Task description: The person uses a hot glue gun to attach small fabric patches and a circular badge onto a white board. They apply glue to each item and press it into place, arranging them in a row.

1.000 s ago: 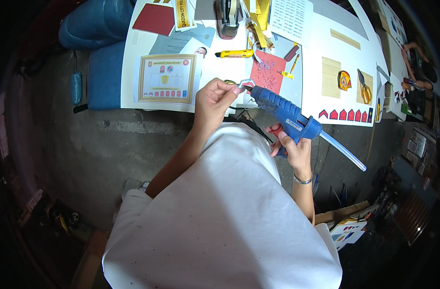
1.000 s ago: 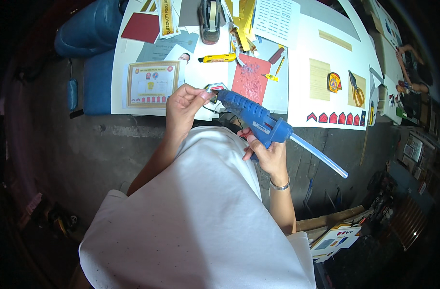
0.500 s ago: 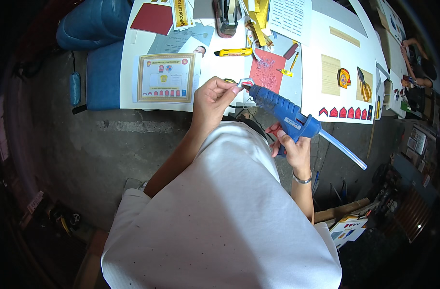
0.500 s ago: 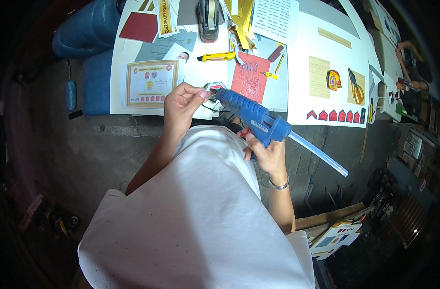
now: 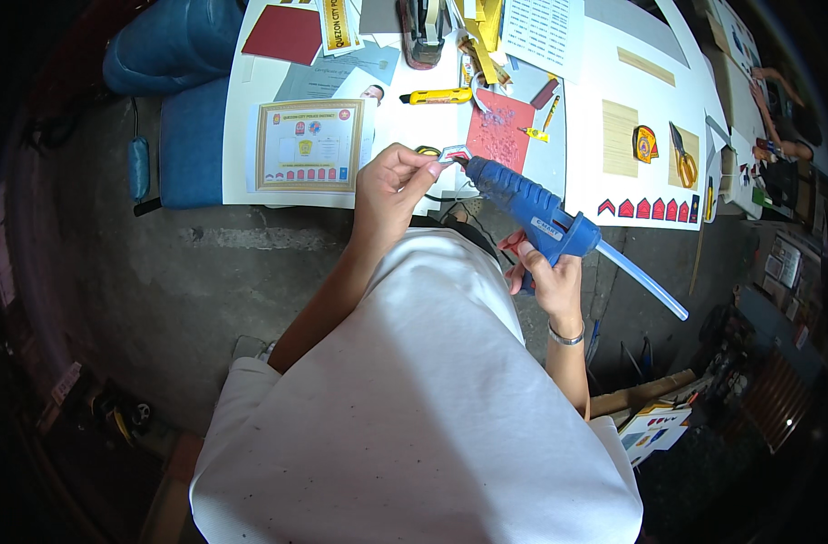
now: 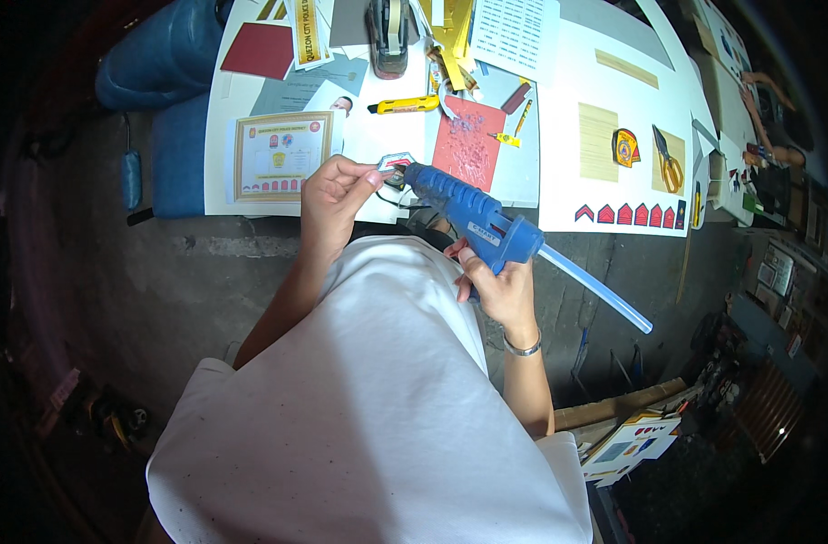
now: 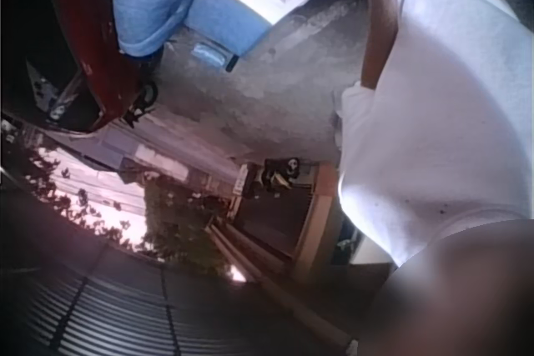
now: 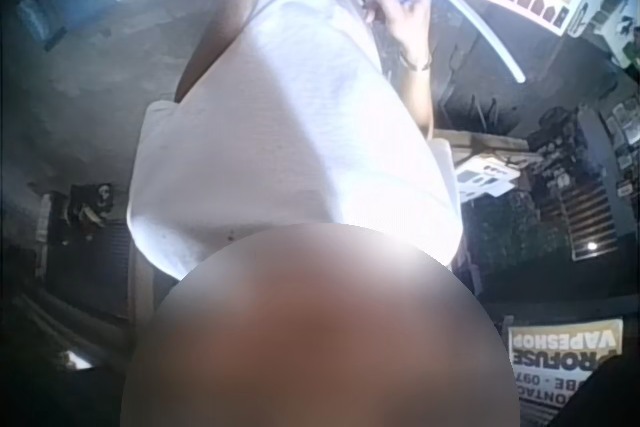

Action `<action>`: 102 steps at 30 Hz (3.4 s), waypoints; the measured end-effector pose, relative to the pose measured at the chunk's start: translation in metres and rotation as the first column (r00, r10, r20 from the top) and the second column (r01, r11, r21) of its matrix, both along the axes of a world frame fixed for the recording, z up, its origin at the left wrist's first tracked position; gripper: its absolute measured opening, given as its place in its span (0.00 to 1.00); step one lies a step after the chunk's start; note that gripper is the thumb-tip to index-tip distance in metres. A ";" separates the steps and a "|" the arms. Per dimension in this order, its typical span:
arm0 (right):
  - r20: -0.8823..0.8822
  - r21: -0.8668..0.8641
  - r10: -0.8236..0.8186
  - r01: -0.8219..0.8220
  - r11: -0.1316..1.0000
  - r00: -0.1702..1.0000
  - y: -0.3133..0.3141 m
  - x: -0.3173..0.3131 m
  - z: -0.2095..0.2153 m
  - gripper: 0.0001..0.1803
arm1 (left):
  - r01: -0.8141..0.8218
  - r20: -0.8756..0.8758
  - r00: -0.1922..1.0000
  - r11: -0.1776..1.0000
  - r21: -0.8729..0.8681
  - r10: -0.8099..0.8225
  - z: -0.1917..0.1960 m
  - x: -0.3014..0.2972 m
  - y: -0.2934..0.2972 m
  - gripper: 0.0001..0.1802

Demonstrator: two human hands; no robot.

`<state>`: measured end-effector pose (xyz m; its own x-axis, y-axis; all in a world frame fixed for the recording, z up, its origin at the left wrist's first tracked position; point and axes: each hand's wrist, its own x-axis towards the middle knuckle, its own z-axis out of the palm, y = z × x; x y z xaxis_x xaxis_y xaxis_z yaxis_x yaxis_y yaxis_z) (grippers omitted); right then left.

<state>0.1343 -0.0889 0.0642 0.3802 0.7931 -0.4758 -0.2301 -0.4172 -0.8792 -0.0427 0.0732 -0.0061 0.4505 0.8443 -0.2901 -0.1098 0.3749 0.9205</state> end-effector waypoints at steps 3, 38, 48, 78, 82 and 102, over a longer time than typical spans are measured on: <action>-0.020 0.038 -0.051 0.052 0.998 0.998 0.001 -0.001 -0.002 0.14 | 0.028 -0.035 0.999 0.999 0.021 -0.027 0.001 -0.002 0.000 0.03; 0.009 -0.026 -0.092 0.092 0.995 0.996 0.000 -0.001 0.002 0.12 | 0.000 0.024 1.000 0.998 0.067 -0.002 0.002 -0.004 -0.001 0.03; 0.055 -0.046 -0.023 0.025 0.999 0.998 -0.006 -0.001 0.005 0.11 | 0.003 0.026 1.000 0.997 0.075 -0.005 -0.003 -0.004 0.000 0.04; 0.038 -0.084 -0.087 0.090 0.992 0.995 -0.009 -0.002 0.001 0.10 | -0.009 0.077 0.997 0.997 0.071 0.004 0.001 -0.006 0.004 0.02; 0.041 -0.089 -0.058 0.062 0.994 0.997 -0.011 -0.001 0.000 0.10 | -0.015 0.069 0.998 0.995 0.096 0.008 0.001 -0.006 0.005 0.02; 0.032 -0.047 -0.059 0.061 0.997 0.998 -0.018 -0.003 -0.008 0.11 | -0.096 0.065 0.993 0.990 -0.107 0.103 -0.013 -0.009 0.009 0.04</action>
